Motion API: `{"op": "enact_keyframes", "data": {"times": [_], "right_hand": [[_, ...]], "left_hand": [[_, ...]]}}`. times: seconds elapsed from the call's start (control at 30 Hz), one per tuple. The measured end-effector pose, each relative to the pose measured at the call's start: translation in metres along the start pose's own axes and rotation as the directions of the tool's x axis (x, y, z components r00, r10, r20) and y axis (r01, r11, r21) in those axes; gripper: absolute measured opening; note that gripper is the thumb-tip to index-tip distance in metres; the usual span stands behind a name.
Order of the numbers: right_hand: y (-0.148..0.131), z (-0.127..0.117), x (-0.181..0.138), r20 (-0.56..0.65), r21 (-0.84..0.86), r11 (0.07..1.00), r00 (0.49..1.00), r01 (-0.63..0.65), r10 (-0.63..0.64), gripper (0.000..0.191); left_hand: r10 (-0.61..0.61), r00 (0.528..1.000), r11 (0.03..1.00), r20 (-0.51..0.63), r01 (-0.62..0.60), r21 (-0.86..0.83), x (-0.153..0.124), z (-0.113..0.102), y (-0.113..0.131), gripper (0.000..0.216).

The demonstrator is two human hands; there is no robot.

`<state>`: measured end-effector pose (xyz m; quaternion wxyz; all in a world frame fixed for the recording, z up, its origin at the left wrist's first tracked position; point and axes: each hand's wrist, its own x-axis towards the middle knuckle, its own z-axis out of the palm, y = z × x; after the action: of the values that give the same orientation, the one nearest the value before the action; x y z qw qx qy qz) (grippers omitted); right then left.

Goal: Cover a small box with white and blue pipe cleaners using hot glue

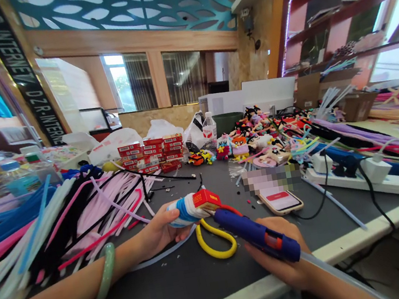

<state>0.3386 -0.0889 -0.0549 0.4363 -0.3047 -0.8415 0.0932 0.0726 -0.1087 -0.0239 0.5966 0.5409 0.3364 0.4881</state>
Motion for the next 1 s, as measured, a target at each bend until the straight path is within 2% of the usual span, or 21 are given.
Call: {"op": "enact_keyframes", "data": {"times": [0.1, 0.2, 0.3, 0.5, 0.73, 0.87, 1.0], "right_hand": [[-0.001, -0.002, 0.0, 0.03, -0.011, 0.999, 0.999, 0.033, -0.033, 0.025], [-0.002, 0.002, -0.003, -0.041, -0.024, 0.999, 0.999, -0.028, 0.027, 0.024], [-0.001, 0.006, -0.005, -0.062, -0.047, 0.997, 0.997, -0.055, 0.052, 0.021], [0.004, 0.003, 0.0, -0.059, -0.078, 0.988, 0.989, 0.133, -0.138, 0.024], [-0.004, -0.005, 0.007, 0.003, -0.082, 0.979, 0.983, 0.185, -0.185, 0.019], [0.0, -0.005, 0.005, 0.023, -0.102, 0.979, 0.985, 0.175, -0.173, 0.015], [0.004, -0.003, 0.003, 0.015, -0.117, 0.985, 0.992, 0.123, -0.122, 0.019]], "left_hand": [[-0.005, 1.0, 1.0, -0.003, 0.005, -0.002, 0.0, 0.0, 0.0, 0.048], [-0.017, 1.0, 1.0, -0.006, 0.017, -0.011, -0.001, -0.001, 0.0, 0.046], [-0.032, 0.999, 0.999, -0.009, 0.032, -0.019, 0.0, -0.001, 0.0, 0.045], [-0.039, 0.999, 0.999, -0.001, 0.039, -0.035, 0.0, 0.001, 0.001, 0.048], [-0.073, 0.997, 0.997, -0.001, 0.073, -0.03, 0.0, 0.0, -0.002, 0.043], [-0.077, 0.997, 0.996, 0.008, 0.077, -0.048, 0.0, -0.002, -0.004, 0.053], [-0.046, 0.996, 0.998, 0.077, 0.049, -0.032, 0.003, -0.005, -0.007, 0.073]]}}
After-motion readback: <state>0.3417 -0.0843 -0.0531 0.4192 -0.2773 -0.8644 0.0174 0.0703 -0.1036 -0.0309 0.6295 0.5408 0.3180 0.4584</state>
